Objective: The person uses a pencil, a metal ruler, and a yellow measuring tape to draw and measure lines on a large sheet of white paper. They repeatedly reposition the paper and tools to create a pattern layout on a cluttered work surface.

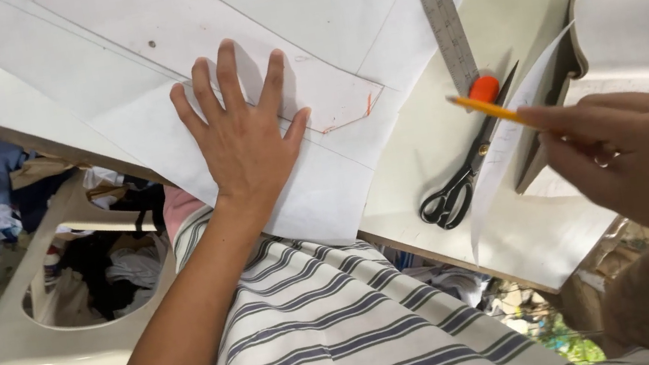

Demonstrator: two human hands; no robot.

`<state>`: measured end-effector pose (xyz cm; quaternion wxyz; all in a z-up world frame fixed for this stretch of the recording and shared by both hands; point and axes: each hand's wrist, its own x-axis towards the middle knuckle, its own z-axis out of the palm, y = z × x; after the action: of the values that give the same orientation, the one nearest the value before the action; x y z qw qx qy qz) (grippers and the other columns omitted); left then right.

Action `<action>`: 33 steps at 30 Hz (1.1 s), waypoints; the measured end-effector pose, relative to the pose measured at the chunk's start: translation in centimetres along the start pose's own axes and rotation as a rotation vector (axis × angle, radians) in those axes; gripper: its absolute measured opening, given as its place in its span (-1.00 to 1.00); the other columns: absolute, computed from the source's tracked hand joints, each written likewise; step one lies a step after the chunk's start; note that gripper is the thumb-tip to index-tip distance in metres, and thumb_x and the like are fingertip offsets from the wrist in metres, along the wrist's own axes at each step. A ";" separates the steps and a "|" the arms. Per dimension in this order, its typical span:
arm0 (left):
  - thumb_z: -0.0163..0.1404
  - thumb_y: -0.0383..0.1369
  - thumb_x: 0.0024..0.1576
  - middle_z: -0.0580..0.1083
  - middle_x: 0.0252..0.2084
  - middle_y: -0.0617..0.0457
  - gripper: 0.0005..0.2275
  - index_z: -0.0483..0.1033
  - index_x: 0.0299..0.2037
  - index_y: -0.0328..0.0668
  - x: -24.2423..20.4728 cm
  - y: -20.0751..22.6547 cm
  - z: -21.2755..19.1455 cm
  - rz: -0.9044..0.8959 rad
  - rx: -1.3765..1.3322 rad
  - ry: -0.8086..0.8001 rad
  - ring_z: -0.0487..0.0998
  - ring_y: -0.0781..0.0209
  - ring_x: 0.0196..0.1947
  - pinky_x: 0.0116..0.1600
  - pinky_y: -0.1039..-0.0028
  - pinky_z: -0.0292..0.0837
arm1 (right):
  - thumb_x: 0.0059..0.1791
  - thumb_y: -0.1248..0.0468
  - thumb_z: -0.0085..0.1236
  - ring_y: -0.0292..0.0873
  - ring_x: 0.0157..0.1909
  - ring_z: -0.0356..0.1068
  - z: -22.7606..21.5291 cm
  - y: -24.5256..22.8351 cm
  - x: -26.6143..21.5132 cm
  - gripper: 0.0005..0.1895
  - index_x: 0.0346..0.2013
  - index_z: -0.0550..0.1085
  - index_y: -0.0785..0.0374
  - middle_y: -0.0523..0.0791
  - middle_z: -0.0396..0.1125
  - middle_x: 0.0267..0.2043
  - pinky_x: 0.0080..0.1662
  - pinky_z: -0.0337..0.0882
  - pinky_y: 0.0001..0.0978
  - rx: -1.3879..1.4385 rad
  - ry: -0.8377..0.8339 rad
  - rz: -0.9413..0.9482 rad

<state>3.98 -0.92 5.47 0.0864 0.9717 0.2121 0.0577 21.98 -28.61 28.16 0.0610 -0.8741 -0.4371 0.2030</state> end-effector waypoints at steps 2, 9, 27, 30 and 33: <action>0.37 0.15 0.13 0.23 0.48 -0.27 -0.30 0.45 0.46 0.23 0.3 0.3 -0.3 0.017 0.015 -0.001 0.26 -0.33 0.42 0.41 -0.34 0.12 | 0.18 0.47 0.32 -0.32 -0.44 0.32 2.1 0.5 -0.8 -0.69 0.22 0.70 0.27 -0.17 0.51 -0.32 -0.29 0.37 -0.45 0.099 0.114 0.045; 0.16 -0.52 0.20 0.36 0.27 -0.10 -0.50 0.54 0.30 0.35 2.2 1.2 -0.5 0.328 -0.081 0.170 0.38 -0.06 0.13 0.26 0.04 0.23 | 0.19 0.49 0.20 -0.12 -0.22 0.49 13.4 -3.2 -1.3 -0.66 0.28 0.59 0.47 0.04 0.56 -0.08 -0.12 0.45 -0.31 0.385 0.484 0.239; 0.20 -0.47 0.22 0.28 -0.02 0.01 -0.40 0.45 0.45 0.44 5.2 0.5 0.3 0.799 -0.026 -0.269 0.37 0.04 -0.03 0.10 0.05 0.40 | 0.12 0.58 0.09 -0.24 -0.68 0.17 21.3 -8.8 1.1 -0.59 0.25 0.62 0.41 -0.17 0.17 -0.67 -0.55 0.19 -0.50 0.305 0.793 0.326; 0.21 -0.48 0.21 0.28 -0.01 0.00 -0.40 0.45 0.45 0.41 5.4 0.5 0.0 0.805 -0.027 -0.312 0.37 0.03 -0.02 0.10 0.03 0.40 | 0.10 0.56 0.13 -0.24 -0.68 0.18 21.2 -9.1 1.0 -0.59 0.22 0.65 0.33 -0.20 0.14 -0.68 -0.56 0.18 -0.49 0.250 0.771 0.355; 0.13 -0.47 0.28 0.25 0.02 -0.01 -0.41 0.40 0.50 0.41 5.9 0.6 -0.6 0.807 -0.007 -0.400 0.35 0.03 0.01 0.14 0.03 0.38 | 0.10 0.56 0.13 -0.19 -0.67 0.23 19.2 -8.9 0.6 -0.61 0.20 0.66 0.35 -0.15 0.16 -0.69 -0.55 0.19 -0.47 0.309 0.628 0.319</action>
<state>9.46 1.13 6.59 0.0994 0.9684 -0.2051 -0.1015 7.88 -24.04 12.98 0.2908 -0.9312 -0.2199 -0.0042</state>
